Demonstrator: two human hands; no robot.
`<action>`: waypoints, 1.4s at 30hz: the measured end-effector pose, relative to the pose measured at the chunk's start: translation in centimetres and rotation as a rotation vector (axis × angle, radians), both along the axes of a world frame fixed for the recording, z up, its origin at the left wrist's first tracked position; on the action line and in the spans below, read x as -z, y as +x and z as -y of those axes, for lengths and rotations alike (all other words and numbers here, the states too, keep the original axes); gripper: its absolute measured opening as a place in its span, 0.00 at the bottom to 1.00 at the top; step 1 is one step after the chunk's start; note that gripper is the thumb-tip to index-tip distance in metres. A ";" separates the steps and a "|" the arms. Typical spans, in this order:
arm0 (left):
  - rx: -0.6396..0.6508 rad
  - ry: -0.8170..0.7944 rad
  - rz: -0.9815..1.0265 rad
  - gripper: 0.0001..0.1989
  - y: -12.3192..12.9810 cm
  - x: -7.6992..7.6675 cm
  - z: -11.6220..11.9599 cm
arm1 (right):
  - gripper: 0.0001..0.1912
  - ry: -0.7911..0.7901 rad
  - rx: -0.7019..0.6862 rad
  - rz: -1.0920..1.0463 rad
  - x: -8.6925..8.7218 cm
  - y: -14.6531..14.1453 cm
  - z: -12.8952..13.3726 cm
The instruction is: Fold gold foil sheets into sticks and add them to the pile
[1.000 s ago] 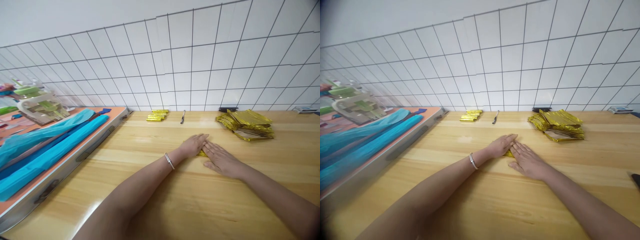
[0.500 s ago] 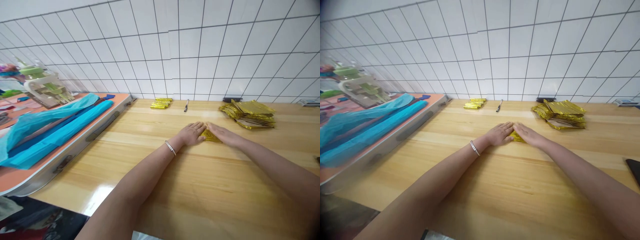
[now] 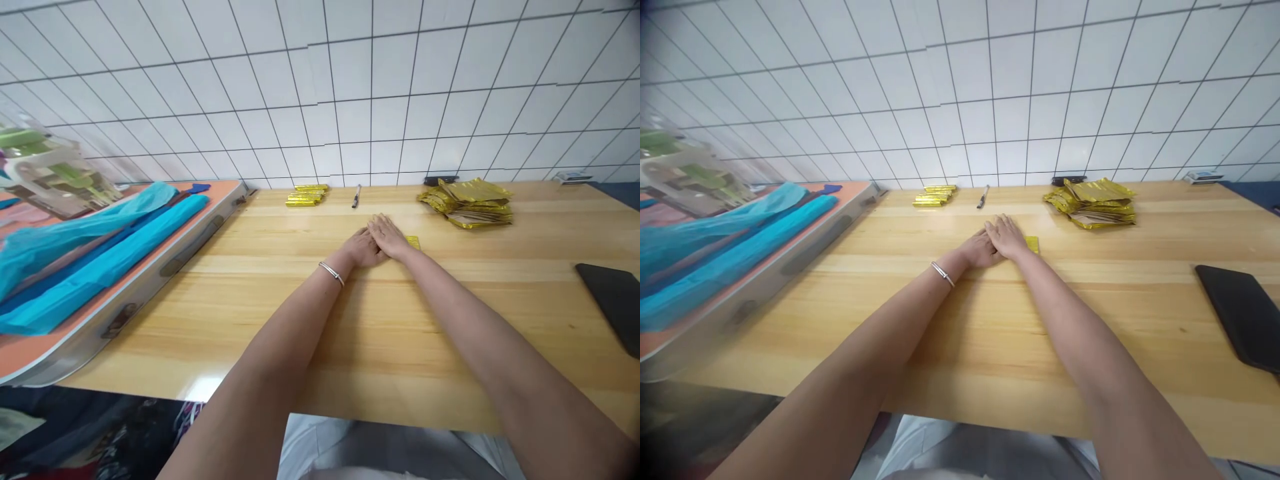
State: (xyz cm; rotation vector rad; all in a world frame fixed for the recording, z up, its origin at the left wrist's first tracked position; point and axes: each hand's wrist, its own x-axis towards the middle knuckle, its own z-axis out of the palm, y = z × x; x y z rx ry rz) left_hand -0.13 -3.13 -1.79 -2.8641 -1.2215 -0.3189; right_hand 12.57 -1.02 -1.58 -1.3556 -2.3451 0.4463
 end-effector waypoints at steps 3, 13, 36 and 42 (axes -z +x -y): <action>-0.043 0.010 -0.006 0.35 -0.5 0.1 0.5 | 0.43 -0.012 0.075 0.044 0.2 0.2 -0.1; -0.095 -0.038 -0.037 0.38 -0.8 -0.3 1.2 | 0.41 0.019 -0.006 0.209 0.0 2.5 1.3; 0.199 -0.181 -0.032 0.43 -5.5 -4.5 1.1 | 0.38 0.155 -0.292 0.469 -1.7 6.3 1.0; 0.112 -0.094 0.004 0.42 -5.9 -3.8 -0.9 | 0.39 0.159 -0.269 0.491 -1.5 4.7 -1.6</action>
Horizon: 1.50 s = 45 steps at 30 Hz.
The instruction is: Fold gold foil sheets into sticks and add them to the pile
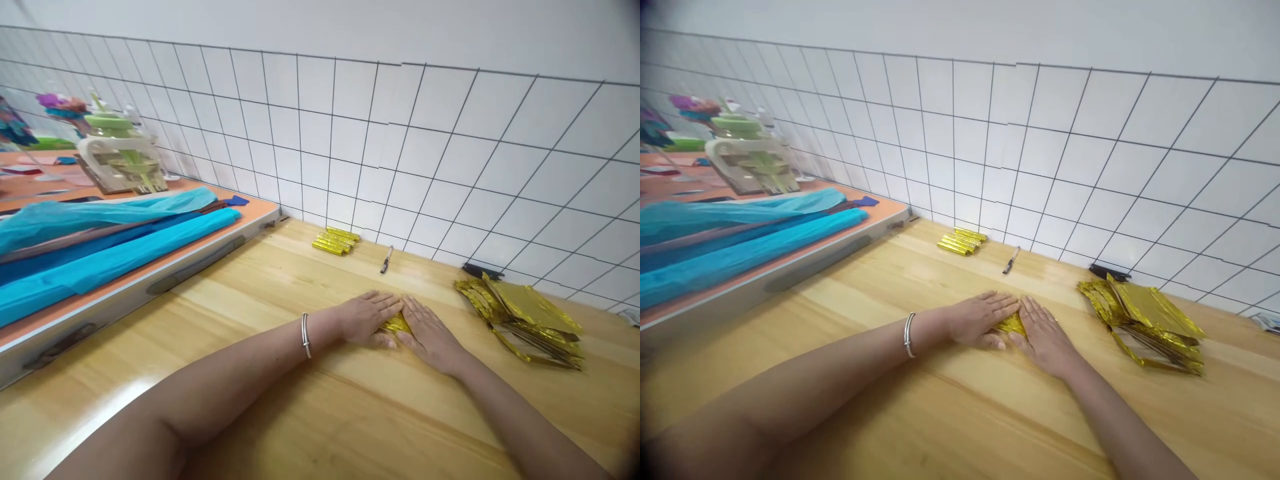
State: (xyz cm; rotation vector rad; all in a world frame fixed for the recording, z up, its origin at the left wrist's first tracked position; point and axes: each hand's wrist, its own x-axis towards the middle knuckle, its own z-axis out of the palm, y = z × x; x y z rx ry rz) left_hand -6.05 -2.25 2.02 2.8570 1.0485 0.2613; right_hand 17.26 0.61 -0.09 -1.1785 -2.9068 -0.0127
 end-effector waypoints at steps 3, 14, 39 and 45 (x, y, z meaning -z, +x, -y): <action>0.008 -0.008 0.001 0.43 0.2 0.6 -0.2 | 0.39 0.007 -0.014 -0.010 0.2 -0.3 -0.4; 0.012 -0.057 0.015 0.40 -1.6 0.9 0.1 | 0.37 -0.005 0.036 0.004 -0.7 1.5 1.7; 0.046 -0.011 -0.119 0.32 1.7 0.3 3.2 | 0.39 -0.028 0.129 -0.136 -0.5 2.5 4.9; 0.054 -0.032 -0.084 0.30 1.9 0.0 3.4 | 0.39 -0.056 0.053 -0.192 -1.5 -0.5 6.8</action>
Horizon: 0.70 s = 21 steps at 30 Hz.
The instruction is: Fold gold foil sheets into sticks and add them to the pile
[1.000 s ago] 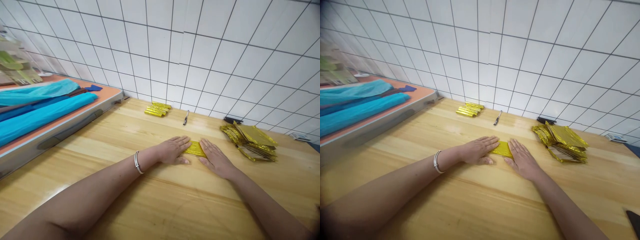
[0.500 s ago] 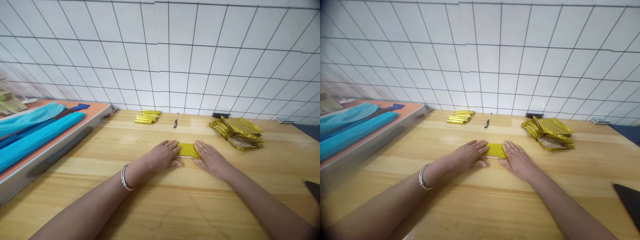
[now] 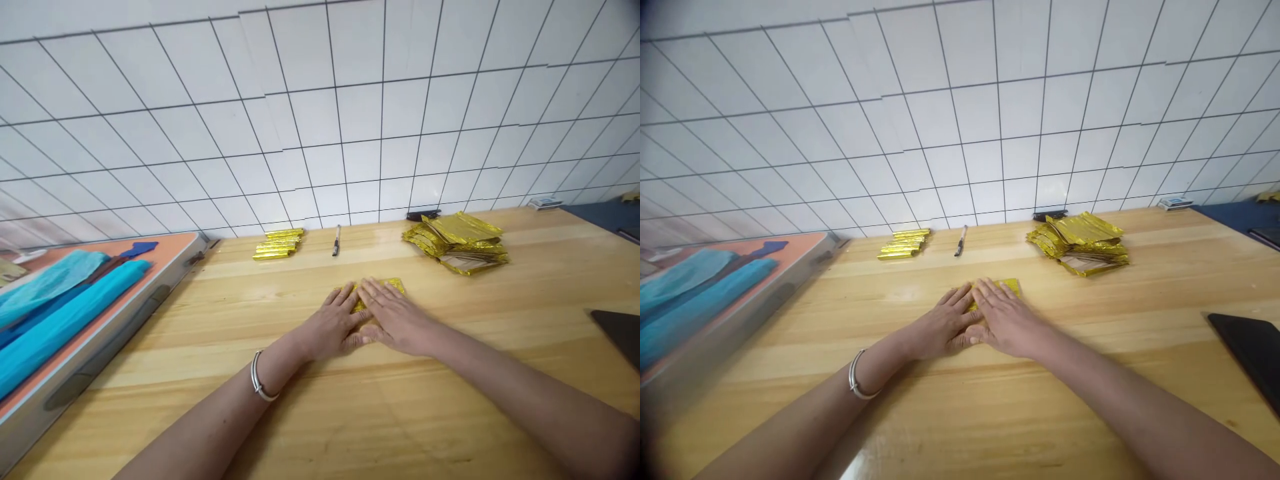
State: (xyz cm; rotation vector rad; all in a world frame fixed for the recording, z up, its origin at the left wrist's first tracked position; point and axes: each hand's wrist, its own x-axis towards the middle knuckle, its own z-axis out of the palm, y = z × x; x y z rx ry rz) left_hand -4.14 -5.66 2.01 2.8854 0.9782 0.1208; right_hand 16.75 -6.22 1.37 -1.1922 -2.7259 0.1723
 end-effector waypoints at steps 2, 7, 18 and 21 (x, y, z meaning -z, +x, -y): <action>-0.003 0.005 0.010 0.28 0.0 0.0 0.1 | 0.39 -0.068 -0.019 -0.005 0.0 -0.7 0.3; -0.008 0.017 -0.020 0.28 0.0 0.2 0.1 | 0.39 -0.067 0.044 -0.004 0.9 -0.8 -0.3; -0.051 0.034 -0.060 0.29 -0.9 0.1 0.8 | 0.42 0.012 0.145 -0.002 1.8 1.3 -1.5; -0.056 0.023 -0.063 0.29 -1.6 0.1 0.9 | 0.41 -0.004 0.128 -0.008 1.7 1.7 -1.8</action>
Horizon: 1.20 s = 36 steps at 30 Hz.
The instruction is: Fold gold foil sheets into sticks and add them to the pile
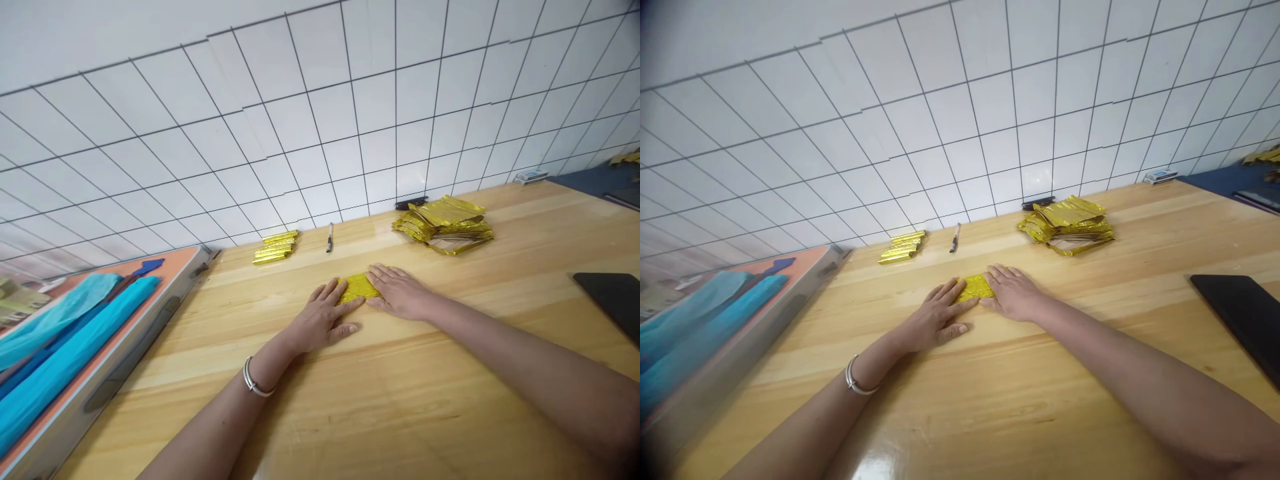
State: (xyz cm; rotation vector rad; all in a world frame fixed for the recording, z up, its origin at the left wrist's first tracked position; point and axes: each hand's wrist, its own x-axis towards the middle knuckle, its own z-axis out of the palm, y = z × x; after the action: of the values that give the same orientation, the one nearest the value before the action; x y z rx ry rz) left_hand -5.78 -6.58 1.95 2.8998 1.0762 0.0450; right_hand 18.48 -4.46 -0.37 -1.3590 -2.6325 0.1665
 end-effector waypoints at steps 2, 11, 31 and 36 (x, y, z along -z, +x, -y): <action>-0.001 -0.015 -0.003 0.29 -0.5 0.0 -0.1 | 0.41 -0.019 -0.026 -0.003 -0.2 0.4 -0.2; 0.032 -0.099 0.013 0.31 -2.7 -0.1 -1.2 | 0.41 -0.105 -0.137 -0.033 -0.7 2.2 -1.1; -0.317 -0.009 0.463 0.25 -1.7 2.7 -3.8 | 0.30 0.003 0.087 -0.199 -0.5 2.6 -2.3; -0.289 -0.107 0.474 0.29 -2.3 2.4 -3.4 | 0.34 -0.059 0.114 -0.154 -1.2 2.5 -2.2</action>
State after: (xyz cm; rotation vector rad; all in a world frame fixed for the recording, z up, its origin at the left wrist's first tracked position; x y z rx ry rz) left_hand -8.11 -3.19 -0.46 2.4270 1.3277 0.6258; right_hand 20.96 -2.22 0.80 -1.4477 -2.4359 0.3216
